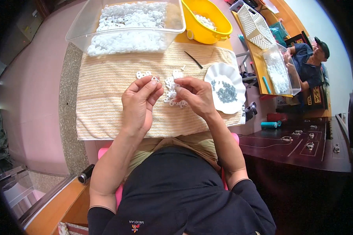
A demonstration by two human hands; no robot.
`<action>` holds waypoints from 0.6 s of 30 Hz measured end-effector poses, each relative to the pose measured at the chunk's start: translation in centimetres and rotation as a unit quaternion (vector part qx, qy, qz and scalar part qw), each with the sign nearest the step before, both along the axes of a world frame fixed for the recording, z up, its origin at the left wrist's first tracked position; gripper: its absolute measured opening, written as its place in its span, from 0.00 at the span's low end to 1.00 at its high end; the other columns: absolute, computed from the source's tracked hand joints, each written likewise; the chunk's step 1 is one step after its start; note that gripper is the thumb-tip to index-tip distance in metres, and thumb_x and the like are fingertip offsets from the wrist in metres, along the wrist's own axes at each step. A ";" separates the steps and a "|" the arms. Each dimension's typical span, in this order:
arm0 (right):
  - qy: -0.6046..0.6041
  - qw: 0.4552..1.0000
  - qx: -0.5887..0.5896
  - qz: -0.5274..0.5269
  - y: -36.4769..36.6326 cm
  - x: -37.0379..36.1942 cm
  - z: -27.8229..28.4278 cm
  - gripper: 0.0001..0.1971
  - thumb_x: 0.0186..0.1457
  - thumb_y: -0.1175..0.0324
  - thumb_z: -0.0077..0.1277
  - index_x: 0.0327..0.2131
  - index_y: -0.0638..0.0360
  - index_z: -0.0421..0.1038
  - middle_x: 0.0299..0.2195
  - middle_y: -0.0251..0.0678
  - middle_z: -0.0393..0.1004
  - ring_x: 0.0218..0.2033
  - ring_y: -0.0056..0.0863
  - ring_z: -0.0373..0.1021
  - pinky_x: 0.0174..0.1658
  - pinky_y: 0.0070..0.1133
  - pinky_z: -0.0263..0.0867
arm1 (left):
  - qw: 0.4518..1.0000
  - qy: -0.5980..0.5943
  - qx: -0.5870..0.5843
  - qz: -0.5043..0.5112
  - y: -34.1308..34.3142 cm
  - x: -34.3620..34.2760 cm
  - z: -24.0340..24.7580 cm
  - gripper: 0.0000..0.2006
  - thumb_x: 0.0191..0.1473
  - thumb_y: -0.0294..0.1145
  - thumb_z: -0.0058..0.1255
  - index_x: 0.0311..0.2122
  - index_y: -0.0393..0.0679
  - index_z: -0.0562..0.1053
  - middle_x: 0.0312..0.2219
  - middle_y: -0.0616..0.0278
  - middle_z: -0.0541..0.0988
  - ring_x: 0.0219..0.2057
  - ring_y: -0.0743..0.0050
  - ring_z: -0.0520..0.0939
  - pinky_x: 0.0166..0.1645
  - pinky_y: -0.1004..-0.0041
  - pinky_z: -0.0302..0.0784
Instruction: The person assembles small white plastic components by inserting small metal pins into them by hand.
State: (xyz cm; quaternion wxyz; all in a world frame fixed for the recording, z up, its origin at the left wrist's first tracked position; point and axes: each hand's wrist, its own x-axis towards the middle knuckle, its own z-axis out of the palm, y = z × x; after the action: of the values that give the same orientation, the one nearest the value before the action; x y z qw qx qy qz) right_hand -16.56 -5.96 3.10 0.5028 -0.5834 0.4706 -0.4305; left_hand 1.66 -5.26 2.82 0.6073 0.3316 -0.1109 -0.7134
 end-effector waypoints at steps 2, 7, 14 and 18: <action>-0.005 1.000 -0.004 0.003 0.0 -0.2 -0.1 0.11 0.54 0.78 0.51 0.42 0.69 0.72 0.27 0.34 0.74 0.26 0.19 0.73 0.32 0.16 0.72 | 1.000 -0.006 -0.002 -0.006 0.0 -0.1 -0.1 0.06 0.52 0.21 0.53 0.37 0.37 0.72 0.33 0.58 0.78 0.34 0.73 0.81 0.40 0.77 0.81; -0.031 0.999 -0.015 0.019 0.4 0.0 -0.3 0.10 0.55 0.79 0.50 0.42 0.69 0.71 0.28 0.34 0.74 0.27 0.20 0.73 0.34 0.18 0.73 | 1.000 -0.005 -0.001 -0.019 0.3 -0.4 -0.2 0.06 0.52 0.20 0.53 0.37 0.36 0.72 0.33 0.56 0.78 0.33 0.72 0.81 0.40 0.76 0.81; -0.068 0.997 0.035 0.020 0.8 -0.2 -0.9 0.09 0.55 0.78 0.51 0.40 0.69 0.69 0.30 0.37 0.75 0.29 0.23 0.75 0.35 0.19 0.73 | 0.999 -0.001 0.000 -0.041 0.7 -0.9 -0.2 0.07 0.52 0.20 0.53 0.38 0.35 0.71 0.32 0.56 0.77 0.33 0.71 0.81 0.39 0.76 0.81; -0.123 0.989 0.079 0.017 1.1 -0.1 -0.7 0.09 0.54 0.78 0.52 0.40 0.69 0.71 0.31 0.38 0.76 0.30 0.25 0.75 0.35 0.19 0.73 | 0.999 0.007 0.000 -0.047 1.0 -1.2 -0.3 0.07 0.53 0.20 0.52 0.38 0.34 0.71 0.32 0.56 0.77 0.33 0.71 0.81 0.39 0.76 0.81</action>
State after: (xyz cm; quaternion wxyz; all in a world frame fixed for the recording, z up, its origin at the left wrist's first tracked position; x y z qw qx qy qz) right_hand -16.69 -4.90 2.40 0.6084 -0.4922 0.4276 -0.4525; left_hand 0.48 -4.24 2.55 0.5740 0.3210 -0.1226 -0.7433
